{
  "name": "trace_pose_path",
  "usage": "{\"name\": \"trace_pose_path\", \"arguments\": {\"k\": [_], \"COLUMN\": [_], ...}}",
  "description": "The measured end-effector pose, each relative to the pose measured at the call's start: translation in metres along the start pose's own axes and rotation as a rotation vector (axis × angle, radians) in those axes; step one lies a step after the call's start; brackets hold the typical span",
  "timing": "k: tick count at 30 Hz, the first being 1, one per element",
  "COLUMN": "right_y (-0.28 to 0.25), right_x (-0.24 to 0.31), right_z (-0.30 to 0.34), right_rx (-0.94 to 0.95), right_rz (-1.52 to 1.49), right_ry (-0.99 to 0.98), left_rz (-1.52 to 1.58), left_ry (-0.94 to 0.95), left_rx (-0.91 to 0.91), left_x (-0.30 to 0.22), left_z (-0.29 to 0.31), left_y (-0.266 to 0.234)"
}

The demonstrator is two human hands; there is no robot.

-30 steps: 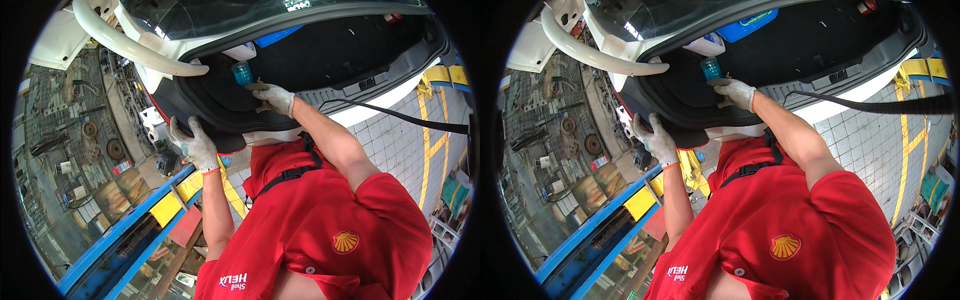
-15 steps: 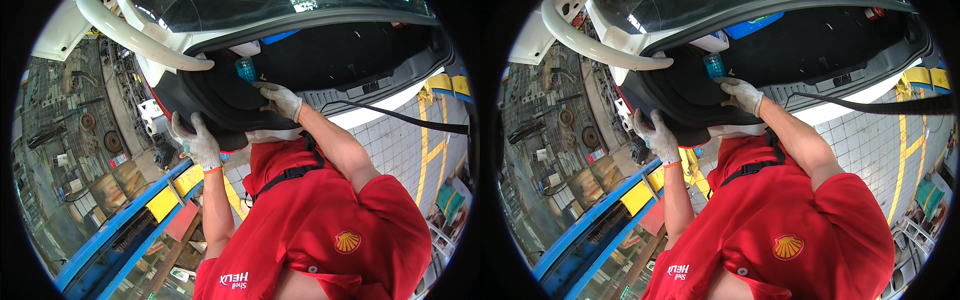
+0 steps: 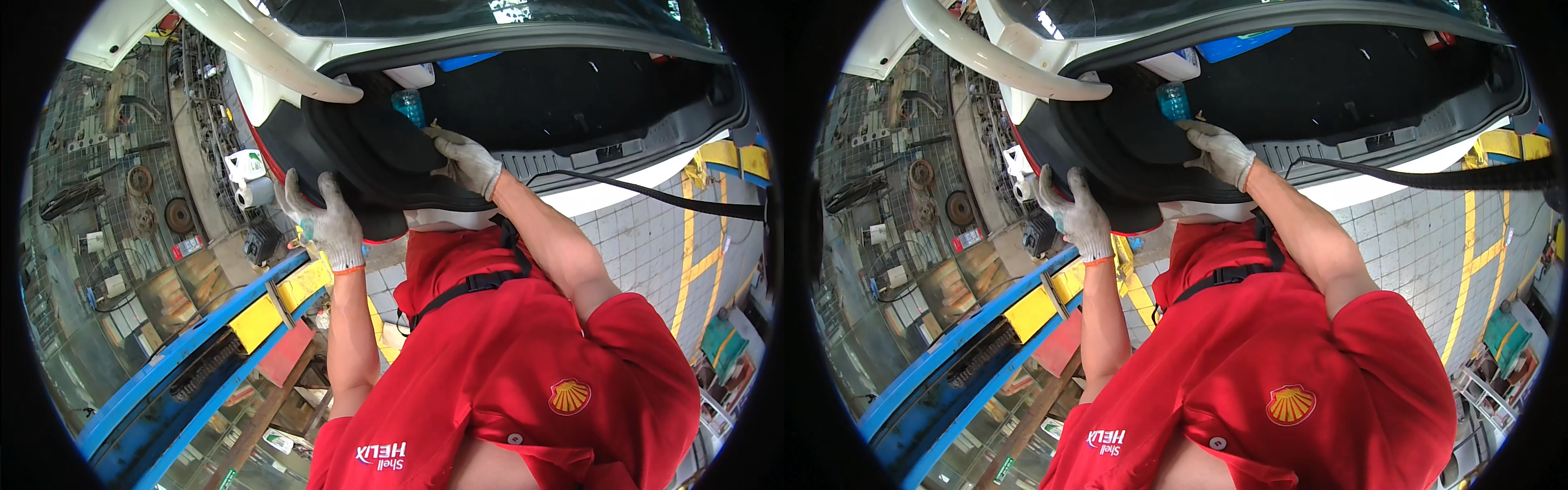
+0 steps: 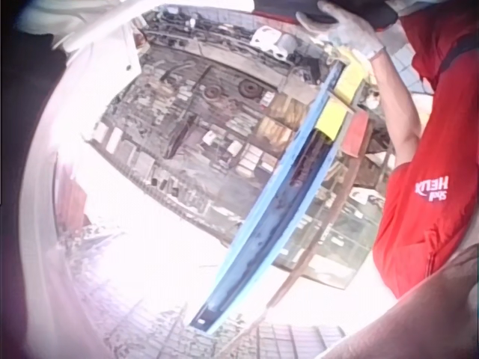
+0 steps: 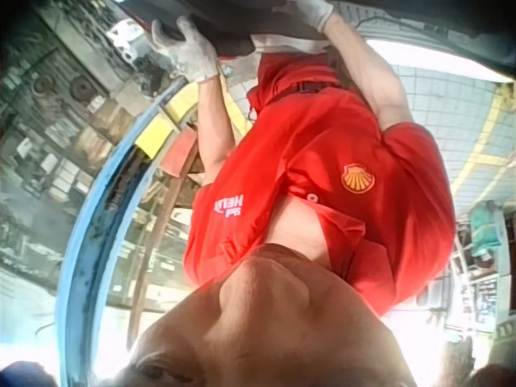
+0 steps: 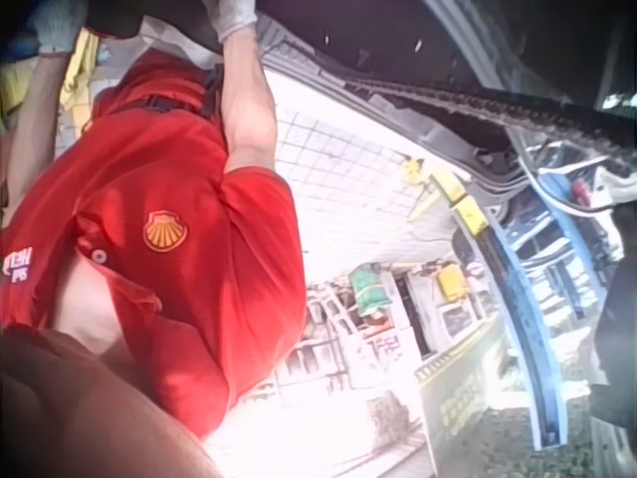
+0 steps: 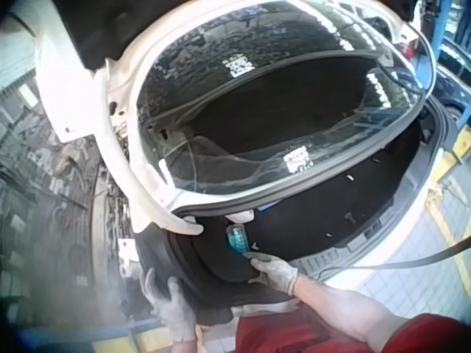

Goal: The person removes the trunk liner, disconnects the taillight wiring, and replaces the taillight assembly on a white car. They then reinstall the trunk liner and close the trunk.

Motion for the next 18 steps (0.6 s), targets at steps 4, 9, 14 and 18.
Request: {"name": "trace_pose_path", "arguments": {"k": [4,9,14,18], "right_y": [-0.0017,-0.0029,-0.0020,0.0025], "right_x": [0.0010,0.0030,0.0038,0.0041], "right_z": [-0.0017,-0.0051,-0.0050,-0.0015], "right_rx": [-0.012,-0.005,-0.034,-0.040], "right_rz": [0.029,0.046,0.051,0.069], "right_ry": [0.000,-0.029,-0.031,-0.032], "left_rz": [-0.021,0.042,0.092,-0.003], "left_ry": [0.028,-0.025,-0.046,0.005], "left_rx": [-0.014,-0.006,-0.002,-0.027], "left_x": [-0.0003,-0.0014,-0.0012,-0.0010], "left_z": [-0.0003,0.0000,0.0007,0.0000], "left_y": [-0.0007,0.0003,0.0009,0.0003]}}
Point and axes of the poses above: each hand's wrist, its own z-axis away from the middle knuckle, its own y-axis out of the palm, x = y × z, the point moved 4 cm from there along -z, towards the middle knuckle, and after that the axes turned 9 degrees about -x, right-handed, at the moved point
